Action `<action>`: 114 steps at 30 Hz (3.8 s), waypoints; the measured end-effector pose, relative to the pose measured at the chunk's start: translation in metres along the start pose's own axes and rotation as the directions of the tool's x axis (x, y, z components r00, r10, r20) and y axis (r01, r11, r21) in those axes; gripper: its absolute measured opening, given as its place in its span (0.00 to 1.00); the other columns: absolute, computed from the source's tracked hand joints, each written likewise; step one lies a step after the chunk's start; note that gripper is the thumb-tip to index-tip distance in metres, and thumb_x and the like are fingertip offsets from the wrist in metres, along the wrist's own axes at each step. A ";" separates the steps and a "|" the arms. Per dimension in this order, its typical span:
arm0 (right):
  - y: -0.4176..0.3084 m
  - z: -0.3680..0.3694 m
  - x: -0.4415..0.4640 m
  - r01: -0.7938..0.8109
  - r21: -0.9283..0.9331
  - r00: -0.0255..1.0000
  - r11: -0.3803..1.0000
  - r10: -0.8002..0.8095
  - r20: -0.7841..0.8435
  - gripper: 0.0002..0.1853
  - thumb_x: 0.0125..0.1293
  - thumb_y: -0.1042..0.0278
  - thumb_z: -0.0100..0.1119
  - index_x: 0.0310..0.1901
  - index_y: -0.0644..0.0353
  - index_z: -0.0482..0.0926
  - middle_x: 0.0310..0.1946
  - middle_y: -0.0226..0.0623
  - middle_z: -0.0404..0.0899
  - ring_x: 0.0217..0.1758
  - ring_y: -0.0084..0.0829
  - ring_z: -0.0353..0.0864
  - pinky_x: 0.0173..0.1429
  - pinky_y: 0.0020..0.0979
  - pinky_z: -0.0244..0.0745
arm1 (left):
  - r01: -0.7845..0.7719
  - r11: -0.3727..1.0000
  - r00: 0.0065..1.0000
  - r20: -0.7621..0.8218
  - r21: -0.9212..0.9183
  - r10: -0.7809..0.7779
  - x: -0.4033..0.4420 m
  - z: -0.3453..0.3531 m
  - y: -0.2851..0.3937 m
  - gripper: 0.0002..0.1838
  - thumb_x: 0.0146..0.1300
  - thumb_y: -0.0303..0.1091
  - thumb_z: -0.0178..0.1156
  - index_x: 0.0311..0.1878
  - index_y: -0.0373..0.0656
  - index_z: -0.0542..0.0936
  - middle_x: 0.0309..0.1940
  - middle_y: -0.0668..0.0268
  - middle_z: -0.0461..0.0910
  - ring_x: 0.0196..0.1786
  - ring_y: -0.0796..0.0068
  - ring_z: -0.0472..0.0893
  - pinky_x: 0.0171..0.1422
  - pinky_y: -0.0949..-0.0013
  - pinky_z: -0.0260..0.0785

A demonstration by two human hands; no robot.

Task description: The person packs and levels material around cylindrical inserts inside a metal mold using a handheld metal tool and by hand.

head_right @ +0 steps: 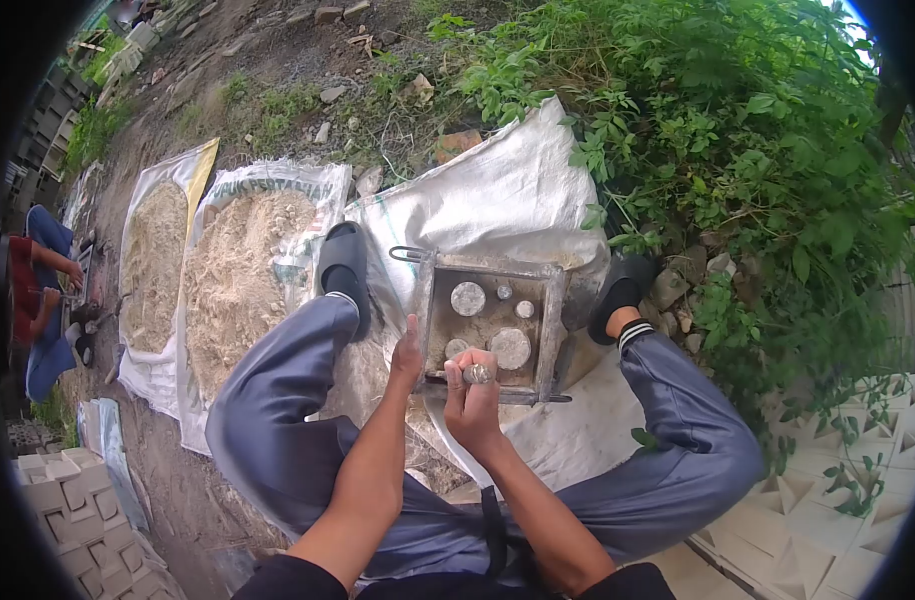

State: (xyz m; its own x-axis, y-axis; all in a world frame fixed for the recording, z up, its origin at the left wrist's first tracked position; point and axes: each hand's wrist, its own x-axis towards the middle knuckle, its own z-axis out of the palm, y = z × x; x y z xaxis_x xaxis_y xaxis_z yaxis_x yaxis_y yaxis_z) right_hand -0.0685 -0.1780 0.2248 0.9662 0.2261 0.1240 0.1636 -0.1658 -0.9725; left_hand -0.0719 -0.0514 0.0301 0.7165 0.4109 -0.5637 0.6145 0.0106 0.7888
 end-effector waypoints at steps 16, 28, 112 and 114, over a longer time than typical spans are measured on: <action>0.002 -0.017 -0.023 0.092 -0.058 0.993 0.994 -0.087 0.081 0.07 0.70 0.77 0.47 0.40 0.60 0.59 0.32 0.37 0.69 0.32 0.24 0.65 0.40 0.26 0.64 | -0.010 0.999 1.000 -0.008 0.042 0.010 0.004 0.001 -0.006 0.51 0.64 0.74 0.25 0.65 0.33 0.68 0.63 0.44 0.68 0.69 0.51 0.65 0.71 0.63 0.53; 0.008 -0.051 -0.026 0.209 -0.124 0.978 0.970 -0.204 0.049 0.09 0.68 0.80 0.48 0.43 0.60 0.59 0.31 0.38 0.70 0.31 0.27 0.68 0.39 0.28 0.65 | 0.014 0.999 0.999 0.050 0.045 -0.016 0.005 -0.002 -0.004 0.52 0.63 0.75 0.26 0.62 0.31 0.70 0.61 0.41 0.70 0.68 0.50 0.66 0.70 0.63 0.54; -0.029 -0.124 0.054 0.217 -0.179 0.976 0.960 -0.216 0.025 0.19 0.65 0.55 0.58 0.40 0.67 0.77 0.28 0.46 0.79 0.30 0.42 0.78 0.38 0.37 0.71 | -0.781 0.344 0.621 0.706 0.521 0.341 -0.072 0.033 0.151 0.27 0.56 0.38 0.64 0.59 0.42 0.70 0.49 0.47 0.78 0.53 0.46 0.77 0.58 0.53 0.68; -0.029 -0.126 0.053 0.197 -0.190 0.980 0.962 -0.191 0.053 0.18 0.65 0.56 0.58 0.40 0.67 0.77 0.29 0.48 0.80 0.33 0.45 0.79 0.40 0.38 0.72 | -0.798 0.413 0.594 0.688 0.438 0.417 -0.075 0.046 0.130 0.24 0.57 0.33 0.63 0.57 0.41 0.72 0.48 0.49 0.79 0.52 0.49 0.77 0.56 0.55 0.70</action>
State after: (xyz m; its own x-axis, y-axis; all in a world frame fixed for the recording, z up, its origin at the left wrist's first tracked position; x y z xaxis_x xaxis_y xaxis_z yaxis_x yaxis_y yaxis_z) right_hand 0.0030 -0.2828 0.2840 0.9055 0.3036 0.2965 0.3857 -0.2971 -0.8735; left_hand -0.0306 -0.1227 0.1638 0.9087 -0.3791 -0.1746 -0.1734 -0.7233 0.6684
